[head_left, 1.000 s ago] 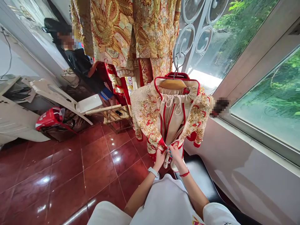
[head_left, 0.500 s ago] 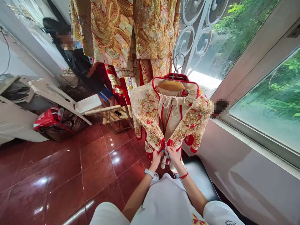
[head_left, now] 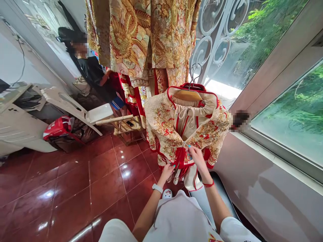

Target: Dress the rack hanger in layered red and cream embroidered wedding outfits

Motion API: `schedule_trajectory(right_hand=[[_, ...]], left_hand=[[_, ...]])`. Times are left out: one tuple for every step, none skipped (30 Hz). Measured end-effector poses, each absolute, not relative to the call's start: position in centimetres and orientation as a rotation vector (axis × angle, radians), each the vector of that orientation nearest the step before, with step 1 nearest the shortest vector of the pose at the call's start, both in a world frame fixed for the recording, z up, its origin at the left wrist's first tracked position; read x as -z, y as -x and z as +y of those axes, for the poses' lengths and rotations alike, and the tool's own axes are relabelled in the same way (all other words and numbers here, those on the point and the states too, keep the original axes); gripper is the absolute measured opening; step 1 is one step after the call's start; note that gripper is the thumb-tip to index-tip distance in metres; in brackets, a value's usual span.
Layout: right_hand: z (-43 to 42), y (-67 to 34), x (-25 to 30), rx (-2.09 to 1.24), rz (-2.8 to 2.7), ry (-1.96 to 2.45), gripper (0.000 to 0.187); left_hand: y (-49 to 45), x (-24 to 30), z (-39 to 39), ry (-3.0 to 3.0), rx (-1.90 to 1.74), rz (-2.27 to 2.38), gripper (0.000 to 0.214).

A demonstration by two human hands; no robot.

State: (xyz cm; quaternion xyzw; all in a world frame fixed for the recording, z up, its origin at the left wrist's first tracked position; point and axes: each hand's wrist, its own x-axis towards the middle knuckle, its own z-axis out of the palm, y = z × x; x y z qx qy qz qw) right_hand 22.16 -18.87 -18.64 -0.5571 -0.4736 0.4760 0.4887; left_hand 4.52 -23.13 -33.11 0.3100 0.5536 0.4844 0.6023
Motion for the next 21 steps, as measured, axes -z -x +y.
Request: schedule_trajectory(right_hand=[[-19.0,-23.9,18.5,-1.004,-1.138,1.405,0.034],[-19.0,-25.7,18.3,-0.818,-1.09,1.454,0.034],[-18.8,-27.7,17.9,-0.624,-1.026,1.49,0.035],[-18.3,-29.6,17.4,-0.449,-0.971,1.503,0.038],[-17.6,-31.4,16.8,-0.319,-0.942,1.494,0.043],[-16.7,-32.9,16.0,-0.238,-0.946,1.466,0.051],[-15.5,-34.2,15.2,-0.203,-0.983,1.424,0.058],[-14.3,-35.2,14.3,-0.201,-1.041,1.373,0.063],[-13.0,-35.9,13.4,-0.225,-1.108,1.317,0.066],[-11.8,-36.4,12.6,-0.266,-1.163,1.257,0.066],[-10.6,-36.6,11.8,-0.329,-1.201,1.198,0.065],[-9.5,-36.8,11.3,-0.403,-1.214,1.145,0.063],[-8.6,-36.8,10.8,-0.471,-1.195,1.101,0.061],[-7.9,-36.7,10.5,-0.509,-1.152,1.069,0.059],[-7.4,-36.6,10.2,-0.498,-1.095,1.048,0.057],[-7.0,-36.5,10.0,-0.436,-1.038,1.04,0.053],[-6.7,-36.4,9.8,-0.341,-0.994,1.043,0.048],[-6.7,-36.2,9.5,-0.231,-0.966,1.051,0.043],[-6.7,-36.1,9.2,-0.126,-0.956,1.064,0.038],[-6.8,-35.8,8.9,-0.034,-0.964,1.085,0.034],[-7.1,-35.6,8.6,0.045,-0.981,1.112,0.032]], left_hand=[[-3.1,32.5,-22.8,-0.757,-1.139,1.323,0.03],[-1.5,31.6,-22.2,-0.816,-1.188,1.383,0.027],[0.2,30.4,-21.2,-0.889,-1.271,1.459,0.024],[1.9,28.9,-19.8,-0.984,-1.384,1.544,0.022],[3.5,27.1,-18.2,-1.065,-1.508,1.616,0.022],[4.9,25.0,-16.3,-1.115,-1.625,1.671,0.023],[6.1,22.8,-14.2,-1.171,-1.715,1.689,0.027],[7.0,20.5,-12.1,-1.226,-1.796,1.684,0.033],[7.6,18.2,-10.0,-1.29,-1.854,1.652,0.039],[8.0,16.1,-8.1,-1.375,-1.89,1.59,0.044],[8.1,14.2,-6.3,-1.47,-1.891,1.511,0.049],[8.0,12.6,-4.7,-1.538,-1.865,1.43,0.052],[7.7,11.3,-3.4,-1.573,-1.836,1.367,0.052],[7.4,10.4,-2.3,-1.577,-1.816,1.332,0.051],[7.0,9.7,-1.5,-1.556,-1.815,1.323,0.049],[6.7,9.3,-0.8,-1.52,-1.832,1.336,0.049],[6.4,9.1,-0.4,-1.481,-1.866,1.372,0.049],[6.1,9.0,-0.1,-1.45,-1.903,1.416,0.05],[6.0,9.0,0.0,-1.423,-1.929,1.457,0.051],[5.8,9.1,-0.1,-1.409,-1.958,1.494,0.053],[5.6,9.2,-0.3,-1.426,-1.985,1.518,0.055]])
